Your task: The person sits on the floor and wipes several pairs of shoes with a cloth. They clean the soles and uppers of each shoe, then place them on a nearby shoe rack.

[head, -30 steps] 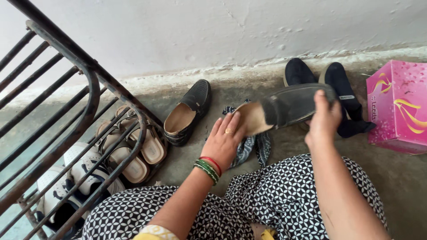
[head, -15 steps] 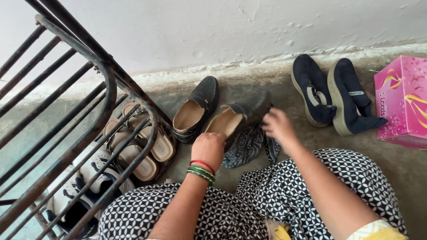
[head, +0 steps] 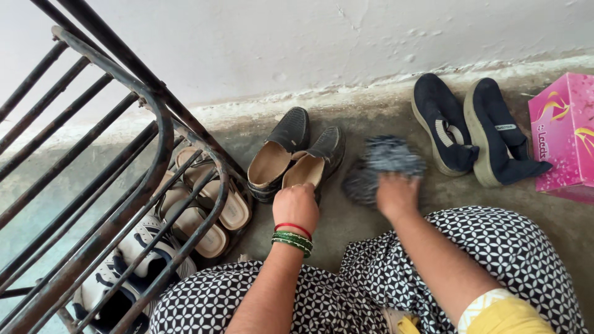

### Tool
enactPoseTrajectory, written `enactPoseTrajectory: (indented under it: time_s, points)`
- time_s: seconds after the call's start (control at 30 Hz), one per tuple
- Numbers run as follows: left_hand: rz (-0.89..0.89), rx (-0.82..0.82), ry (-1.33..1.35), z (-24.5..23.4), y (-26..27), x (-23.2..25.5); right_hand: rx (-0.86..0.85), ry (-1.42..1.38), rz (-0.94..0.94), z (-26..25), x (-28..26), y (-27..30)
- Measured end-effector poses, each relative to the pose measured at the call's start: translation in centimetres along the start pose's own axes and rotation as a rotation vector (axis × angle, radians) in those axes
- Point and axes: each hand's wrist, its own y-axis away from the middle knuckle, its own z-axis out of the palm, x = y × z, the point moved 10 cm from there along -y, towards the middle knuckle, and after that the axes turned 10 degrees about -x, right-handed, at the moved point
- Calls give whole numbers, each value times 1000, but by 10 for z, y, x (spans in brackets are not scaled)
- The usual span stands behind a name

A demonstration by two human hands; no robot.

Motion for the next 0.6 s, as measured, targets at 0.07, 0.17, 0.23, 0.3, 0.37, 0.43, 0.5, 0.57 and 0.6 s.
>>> enactPoseTrajectory:
  time_s: [0.07,0.17,0.23,0.3,0.37,0.43,0.5,0.57,0.6]
  points:
    - [-54,-170,-17,26,-4,-7,42,-123,97,-14,20,5]
    - [-29,-299,-182,60,-9,0,239,-335,-34,-57,0,25]
    - [-33,-289,-132,72,-16,-2,487,-503,-270,-95,-32,51]
    - [-24,-275,-113,80,-19,-3,528,-629,-428,-113,-64,66]
    - [-2,-255,-123,82,-25,-2,504,-737,-532,-130,-96,72]
    - [-34,-410,-88,100,-26,-9,395,-759,-575,-142,-134,68]
    - [5,-239,-186,90,-31,-4,229,-677,-580,-146,-177,58]
    - [98,196,-296,57,-30,16,129,-558,-616,-147,-221,51]
    - [91,79,-263,71,-37,13,131,-495,-666,-149,-241,51]
